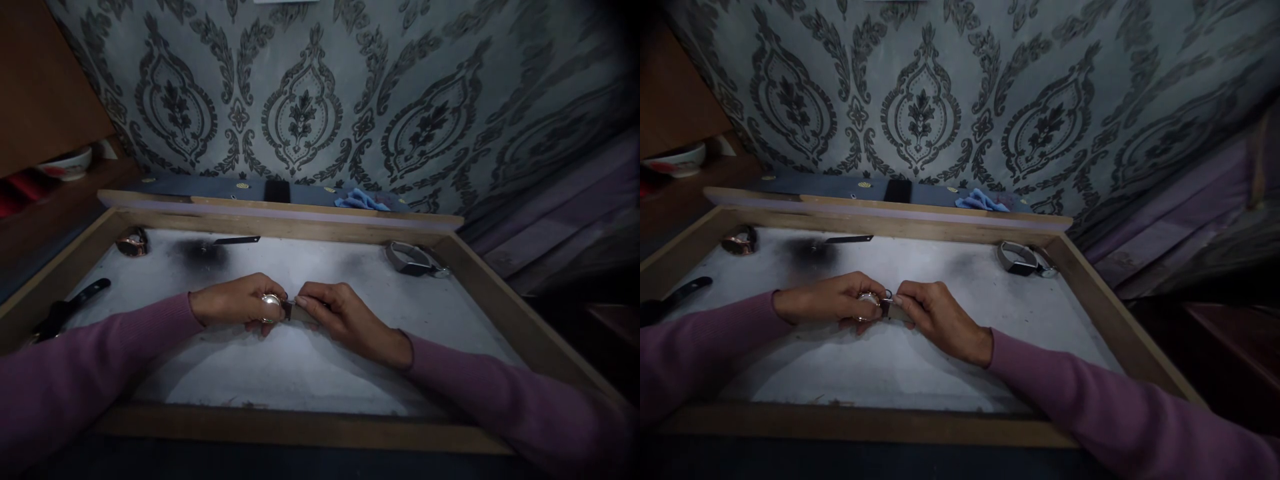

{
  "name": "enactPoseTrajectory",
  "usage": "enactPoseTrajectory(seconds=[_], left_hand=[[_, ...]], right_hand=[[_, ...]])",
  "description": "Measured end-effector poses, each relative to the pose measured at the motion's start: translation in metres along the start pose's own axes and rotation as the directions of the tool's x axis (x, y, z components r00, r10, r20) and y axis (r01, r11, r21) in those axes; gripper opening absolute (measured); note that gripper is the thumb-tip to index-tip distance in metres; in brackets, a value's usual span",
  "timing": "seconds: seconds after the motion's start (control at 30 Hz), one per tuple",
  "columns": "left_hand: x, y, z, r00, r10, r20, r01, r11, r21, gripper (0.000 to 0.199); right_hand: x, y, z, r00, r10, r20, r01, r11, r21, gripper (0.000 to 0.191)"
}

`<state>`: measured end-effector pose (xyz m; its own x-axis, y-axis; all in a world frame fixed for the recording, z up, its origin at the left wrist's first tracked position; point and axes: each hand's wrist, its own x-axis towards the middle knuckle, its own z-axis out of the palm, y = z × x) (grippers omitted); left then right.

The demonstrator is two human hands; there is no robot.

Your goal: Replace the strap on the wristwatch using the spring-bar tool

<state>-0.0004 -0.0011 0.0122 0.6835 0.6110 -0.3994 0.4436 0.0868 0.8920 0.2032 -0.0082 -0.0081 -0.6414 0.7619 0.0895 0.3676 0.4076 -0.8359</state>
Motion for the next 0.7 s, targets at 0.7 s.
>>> enactPoseTrajectory(seconds=[0.7], left_hand=[[0.0002,-0.0003,0.0002,1.0,-0.014,0.01,0.014,1.0,0.002,0.018]], right_hand=[[0.0004,0.0017,-0.0012,0.999,-0.015,0.039,0.015,1.0,0.006,0.029]])
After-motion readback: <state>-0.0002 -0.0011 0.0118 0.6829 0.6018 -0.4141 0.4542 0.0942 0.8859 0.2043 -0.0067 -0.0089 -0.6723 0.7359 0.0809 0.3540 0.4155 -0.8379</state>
